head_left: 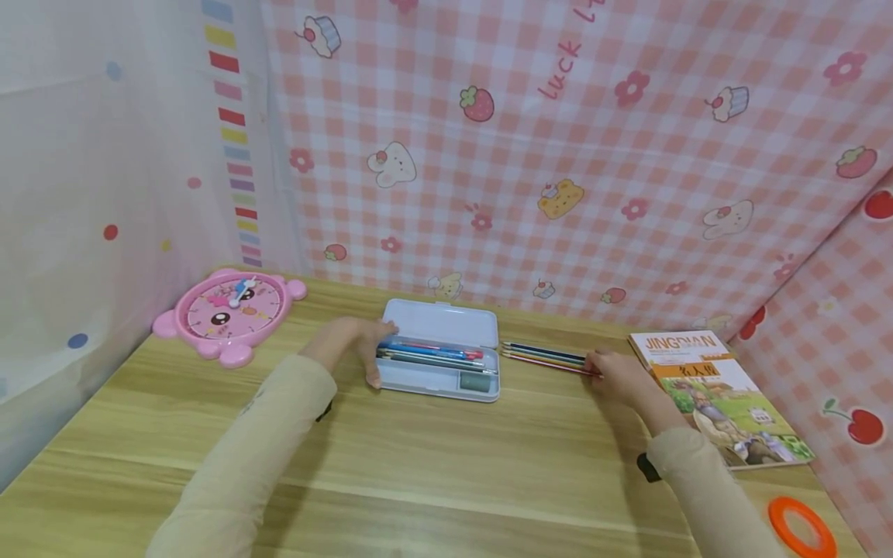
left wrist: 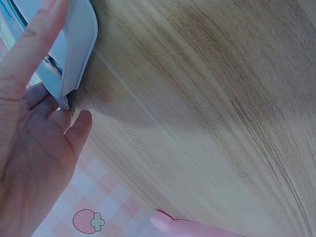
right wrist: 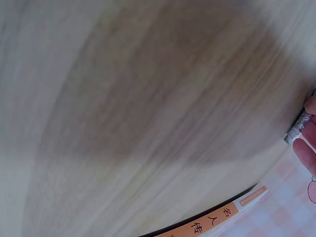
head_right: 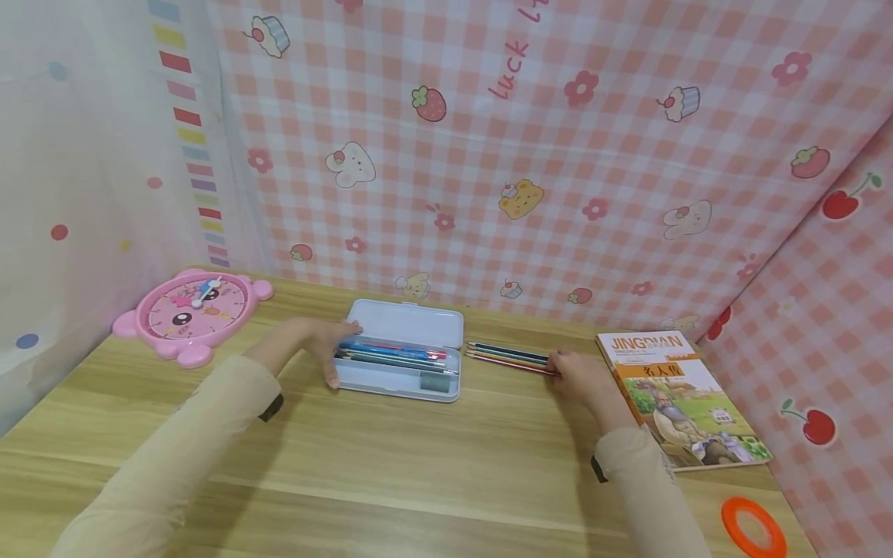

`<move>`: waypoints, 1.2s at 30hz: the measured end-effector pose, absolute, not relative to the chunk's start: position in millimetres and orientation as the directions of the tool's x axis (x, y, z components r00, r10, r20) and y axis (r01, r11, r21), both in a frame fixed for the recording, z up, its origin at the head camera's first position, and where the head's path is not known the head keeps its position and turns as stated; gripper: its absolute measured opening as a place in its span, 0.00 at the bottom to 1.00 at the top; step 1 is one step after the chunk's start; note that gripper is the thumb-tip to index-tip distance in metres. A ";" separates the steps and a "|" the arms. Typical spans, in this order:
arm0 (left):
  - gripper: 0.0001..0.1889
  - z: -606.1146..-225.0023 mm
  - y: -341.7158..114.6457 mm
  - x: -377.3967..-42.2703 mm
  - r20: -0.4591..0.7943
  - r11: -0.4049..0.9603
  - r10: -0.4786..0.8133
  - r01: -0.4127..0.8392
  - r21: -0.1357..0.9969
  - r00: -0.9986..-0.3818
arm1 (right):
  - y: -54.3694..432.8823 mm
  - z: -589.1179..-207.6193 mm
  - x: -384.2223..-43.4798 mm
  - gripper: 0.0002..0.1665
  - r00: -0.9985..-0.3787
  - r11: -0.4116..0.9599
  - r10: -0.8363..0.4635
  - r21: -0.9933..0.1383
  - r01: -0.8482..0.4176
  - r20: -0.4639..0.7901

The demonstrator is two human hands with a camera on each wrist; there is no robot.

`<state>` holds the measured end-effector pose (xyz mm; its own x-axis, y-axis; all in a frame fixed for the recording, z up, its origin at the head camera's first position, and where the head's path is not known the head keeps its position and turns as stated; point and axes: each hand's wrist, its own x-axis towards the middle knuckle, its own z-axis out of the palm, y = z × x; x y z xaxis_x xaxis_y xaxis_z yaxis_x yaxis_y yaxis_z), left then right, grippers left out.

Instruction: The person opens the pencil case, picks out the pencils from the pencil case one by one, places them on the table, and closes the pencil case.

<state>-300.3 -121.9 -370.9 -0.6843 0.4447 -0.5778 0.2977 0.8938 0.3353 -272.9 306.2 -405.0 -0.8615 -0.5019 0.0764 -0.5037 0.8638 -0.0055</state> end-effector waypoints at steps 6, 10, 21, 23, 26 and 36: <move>0.57 -370.9 -121.9 -300.8 -0.586 0.897 0.438 0.292 0.331 -0.681 | 305.4 -406.3 -273.6 0.04 -0.865 0.869 -0.491 -0.017 -0.495 0.102; 0.57 -370.3 -121.9 -300.4 -0.589 0.898 0.436 0.285 0.336 -0.680 | 302.3 -408.1 -276.8 0.05 -0.867 0.869 -0.484 -0.048 -0.492 0.119; 0.57 -373.6 -123.4 -301.3 -0.584 0.896 0.437 0.279 0.344 -0.684 | 239.3 -392.6 -280.5 0.08 -0.832 0.826 -0.550 -0.096 -0.555 0.077; 0.57 -373.8 -123.5 -301.4 -0.586 0.897 0.436 0.276 0.345 -0.683 | 223.7 -391.4 -280.3 0.08 -0.819 0.813 -0.569 -0.099 -0.574 0.078; 0.57 -373.7 -124.1 -301.4 -0.588 0.897 0.437 0.279 0.343 -0.681 | 200.7 -390.3 -280.1 0.07 -0.797 0.787 -0.599 -0.125 -0.604 0.081; 0.57 -373.1 -122.9 -301.2 -0.586 0.894 0.441 0.278 0.350 -0.679 | 142.7 -388.0 -280.8 0.11 -0.738 0.725 -0.675 -0.187 -0.663 -0.003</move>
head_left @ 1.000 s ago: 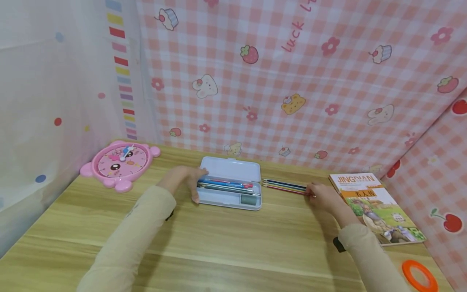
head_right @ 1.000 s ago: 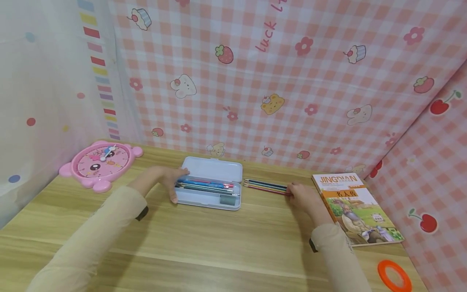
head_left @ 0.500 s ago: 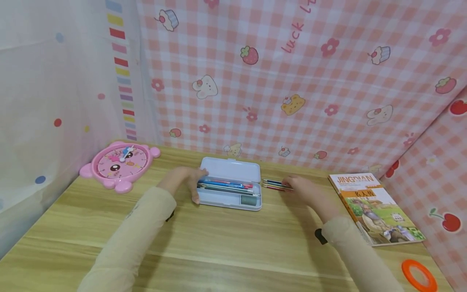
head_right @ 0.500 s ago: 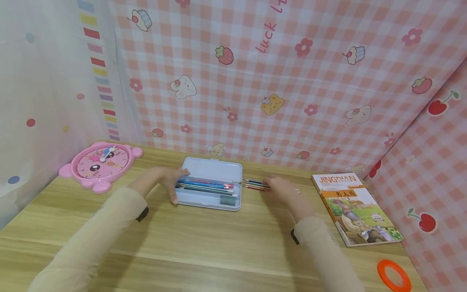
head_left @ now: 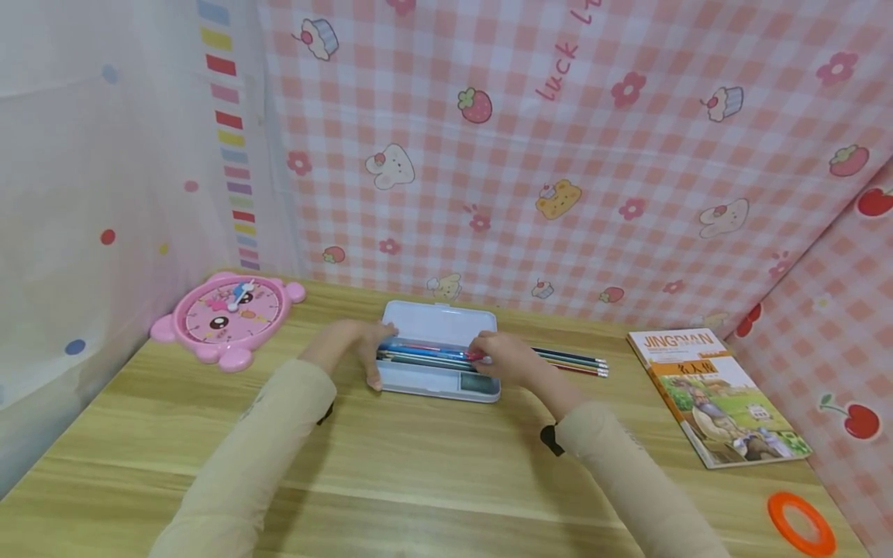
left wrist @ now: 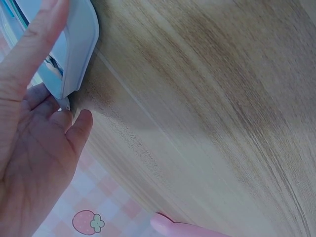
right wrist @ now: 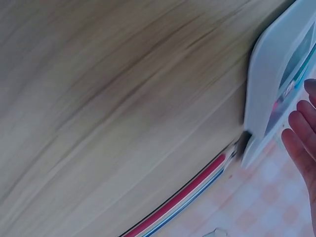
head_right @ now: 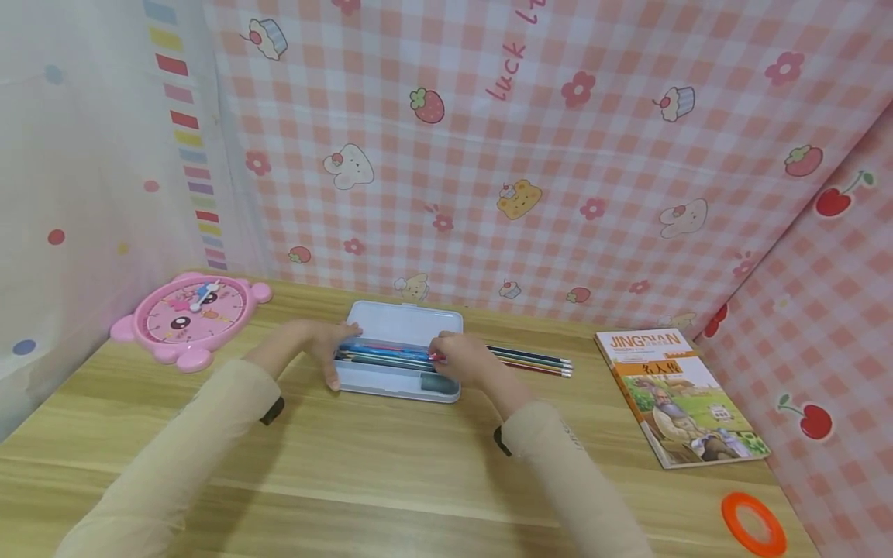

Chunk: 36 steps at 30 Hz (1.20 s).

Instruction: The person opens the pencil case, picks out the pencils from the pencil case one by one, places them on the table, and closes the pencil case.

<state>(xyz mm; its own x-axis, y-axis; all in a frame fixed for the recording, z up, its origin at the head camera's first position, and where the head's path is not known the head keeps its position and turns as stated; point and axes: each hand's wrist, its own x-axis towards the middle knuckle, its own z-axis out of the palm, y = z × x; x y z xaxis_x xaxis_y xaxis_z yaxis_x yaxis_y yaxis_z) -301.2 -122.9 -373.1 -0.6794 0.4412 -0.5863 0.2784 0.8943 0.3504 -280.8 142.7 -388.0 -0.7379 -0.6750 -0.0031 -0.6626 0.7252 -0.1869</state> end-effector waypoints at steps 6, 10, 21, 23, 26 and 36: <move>0.58 -374.8 -121.9 -299.9 -0.594 0.900 0.426 0.257 0.351 -0.682 | 130.7 -392.8 -282.7 0.09 -0.735 0.723 -0.676 -0.245 -0.646 -0.052; 0.58 -374.5 -121.4 -299.4 -0.593 0.900 0.424 0.248 0.358 -0.685 | 126.7 -391.7 -284.2 0.10 -0.735 0.724 -0.673 -0.275 -0.632 -0.084; 0.58 -373.8 -122.2 -298.5 -0.584 0.898 0.428 0.251 0.362 -0.690 | 125.9 -390.6 -289.7 0.09 -0.725 0.707 -0.678 -0.376 -0.599 -0.122; 0.58 -373.5 -122.5 -298.4 -0.585 0.899 0.426 0.247 0.362 -0.690 | 125.3 -390.2 -289.7 0.09 -0.719 0.701 -0.685 -0.374 -0.607 -0.117; 0.58 -373.6 -122.5 -299.3 -0.585 0.898 0.430 0.254 0.360 -0.688 | 124.5 -389.2 -288.9 0.08 -0.721 0.703 -0.684 -0.364 -0.611 -0.113; 0.58 -373.2 -123.3 -299.8 -0.584 0.897 0.434 0.264 0.356 -0.686 | 146.3 -382.8 -287.9 0.08 -0.758 0.733 -0.646 -0.345 -0.586 -0.084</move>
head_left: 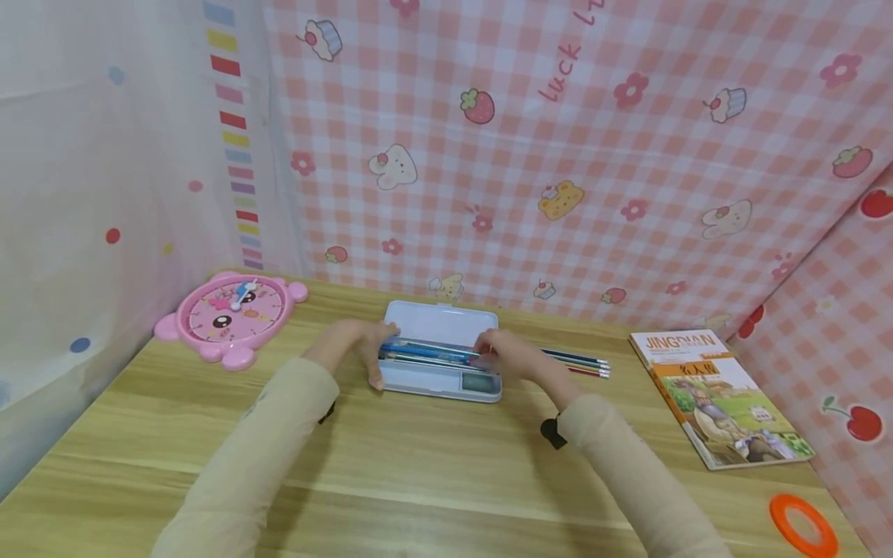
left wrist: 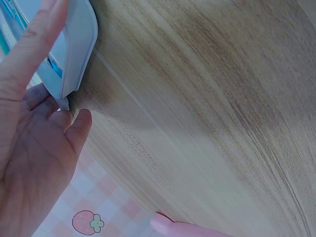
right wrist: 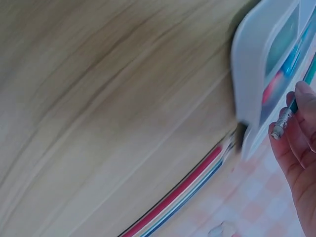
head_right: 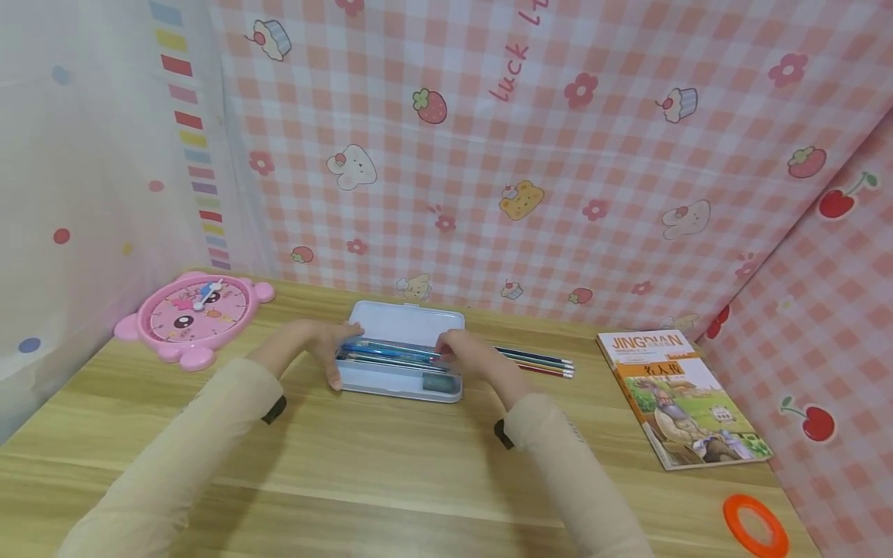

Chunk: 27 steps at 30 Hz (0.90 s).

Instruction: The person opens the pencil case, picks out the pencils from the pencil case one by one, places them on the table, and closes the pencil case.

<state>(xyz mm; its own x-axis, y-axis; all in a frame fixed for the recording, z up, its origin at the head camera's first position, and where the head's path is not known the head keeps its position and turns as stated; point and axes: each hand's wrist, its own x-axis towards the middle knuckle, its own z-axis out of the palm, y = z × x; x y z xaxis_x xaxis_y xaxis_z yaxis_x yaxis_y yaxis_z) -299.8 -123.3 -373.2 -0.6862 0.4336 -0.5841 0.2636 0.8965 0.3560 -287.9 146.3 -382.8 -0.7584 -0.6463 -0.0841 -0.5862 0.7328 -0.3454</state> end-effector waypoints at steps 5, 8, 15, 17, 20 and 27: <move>0.57 -372.0 -123.0 -299.9 -0.583 0.895 0.438 0.275 0.350 -0.684 | 169.6 -382.4 -287.5 0.05 -0.763 0.733 -0.645 -0.305 -0.608 -0.029; 0.57 -371.8 -122.7 -300.3 -0.589 0.896 0.438 0.273 0.351 -0.679 | 185.7 -384.5 -287.0 0.04 -0.764 0.732 -0.645 -0.290 -0.616 -0.006; 0.57 -372.2 -121.6 -300.7 -0.592 0.896 0.440 0.280 0.346 -0.676 | 224.8 -385.5 -281.9 0.03 -0.788 0.762 -0.616 -0.259 -0.594 -0.007; 0.57 -372.4 -121.6 -300.6 -0.593 0.898 0.436 0.279 0.341 -0.677 | 235.5 -386.8 -280.6 0.03 -0.788 0.763 -0.615 -0.244 -0.599 0.010; 0.57 -372.2 -121.7 -300.6 -0.594 0.899 0.433 0.277 0.339 -0.678 | 249.8 -388.5 -278.8 0.02 -0.792 0.767 -0.610 -0.234 -0.597 0.023; 0.57 -371.3 -120.9 -300.8 -0.594 0.900 0.432 0.285 0.330 -0.679 | 274.9 -394.1 -272.9 0.02 -0.842 0.828 -0.539 -0.195 -0.526 -0.013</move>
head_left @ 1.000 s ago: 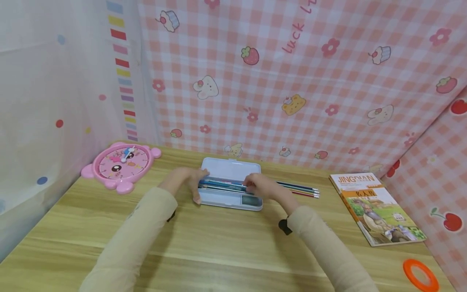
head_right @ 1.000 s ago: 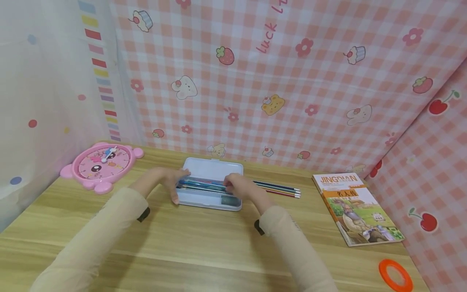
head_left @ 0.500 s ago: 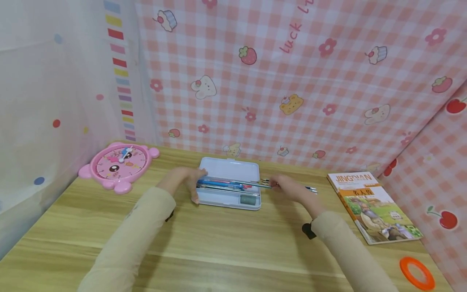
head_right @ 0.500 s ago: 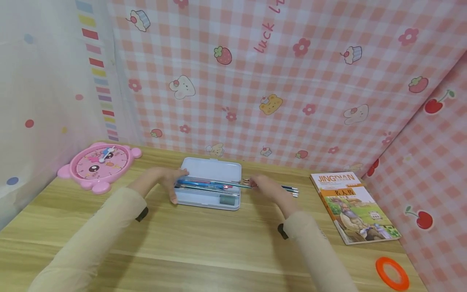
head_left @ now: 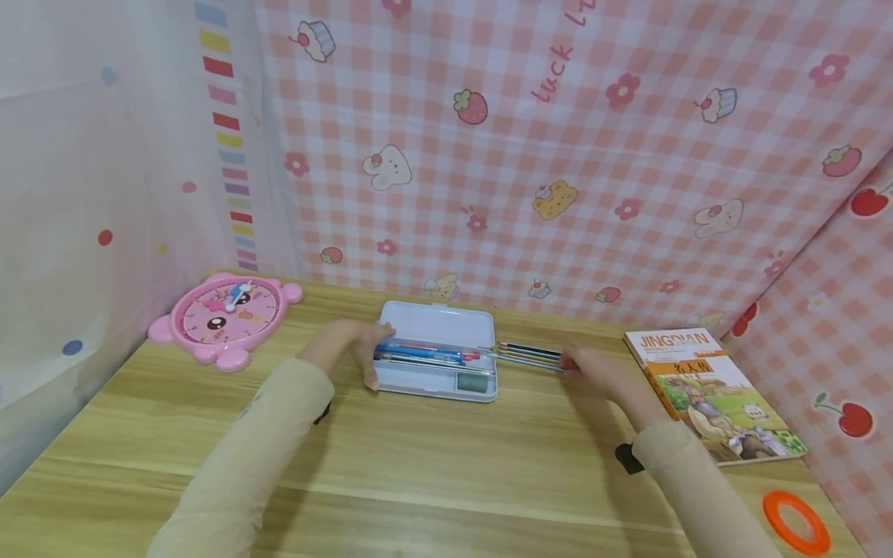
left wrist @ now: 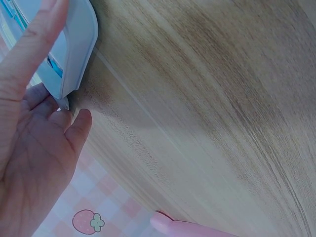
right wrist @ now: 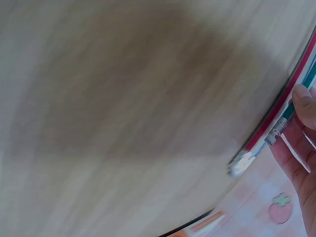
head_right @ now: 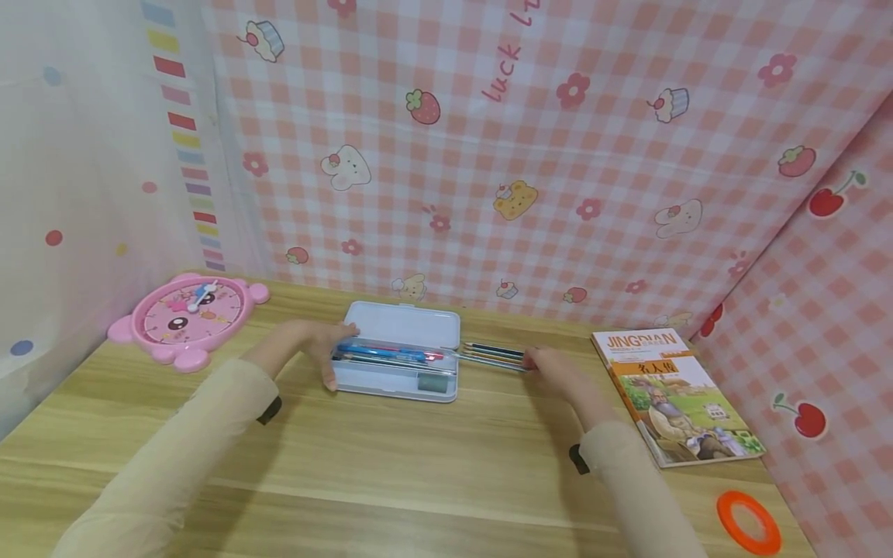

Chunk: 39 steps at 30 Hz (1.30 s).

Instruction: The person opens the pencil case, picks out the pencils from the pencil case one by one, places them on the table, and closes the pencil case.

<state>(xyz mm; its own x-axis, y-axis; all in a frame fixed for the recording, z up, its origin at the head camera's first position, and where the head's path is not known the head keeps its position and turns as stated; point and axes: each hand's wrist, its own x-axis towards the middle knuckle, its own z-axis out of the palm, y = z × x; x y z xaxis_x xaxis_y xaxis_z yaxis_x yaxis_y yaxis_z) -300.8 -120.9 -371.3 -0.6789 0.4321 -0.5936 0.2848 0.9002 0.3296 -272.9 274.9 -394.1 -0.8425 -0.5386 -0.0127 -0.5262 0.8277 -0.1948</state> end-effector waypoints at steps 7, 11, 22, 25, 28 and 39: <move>0.57 -371.2 -121.1 -300.3 -0.588 0.899 0.435 0.290 0.329 -0.682 | 288.8 -400.8 -268.5 0.03 -0.862 0.849 -0.506 -0.172 -0.500 0.009; 0.57 -370.6 -121.2 -300.1 -0.587 0.899 0.435 0.288 0.330 -0.683 | 292.4 -401.3 -268.5 0.03 -0.866 0.853 -0.500 -0.166 -0.495 0.014; 0.57 -369.4 -120.6 -297.9 -0.594 0.901 0.429 0.278 0.334 -0.680 | 295.7 -405.6 -270.4 0.04 -0.858 0.844 -0.511 -0.162 -0.512 0.046; 0.57 -370.2 -120.6 -298.3 -0.593 0.900 0.431 0.280 0.334 -0.680 | 295.3 -405.4 -270.4 0.04 -0.865 0.850 -0.499 -0.162 -0.500 0.053; 0.57 -370.8 -120.7 -298.7 -0.592 0.899 0.434 0.285 0.333 -0.678 | 295.4 -406.3 -270.7 0.04 -0.871 0.858 -0.487 -0.156 -0.490 0.060; 0.57 -370.7 -121.4 -299.4 -0.588 0.896 0.439 0.287 0.339 -0.679 | 291.9 -407.6 -272.7 0.04 -0.876 0.863 -0.475 -0.148 -0.482 0.081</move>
<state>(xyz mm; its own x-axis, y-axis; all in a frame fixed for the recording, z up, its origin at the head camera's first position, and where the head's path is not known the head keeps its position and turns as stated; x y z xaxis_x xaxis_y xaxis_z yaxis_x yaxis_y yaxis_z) -299.4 -121.4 -370.7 -0.6792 0.4393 -0.5880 0.2866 0.8962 0.3386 -272.7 291.9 -407.6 -0.8761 -0.4753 0.0809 -0.4821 0.8634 -0.1484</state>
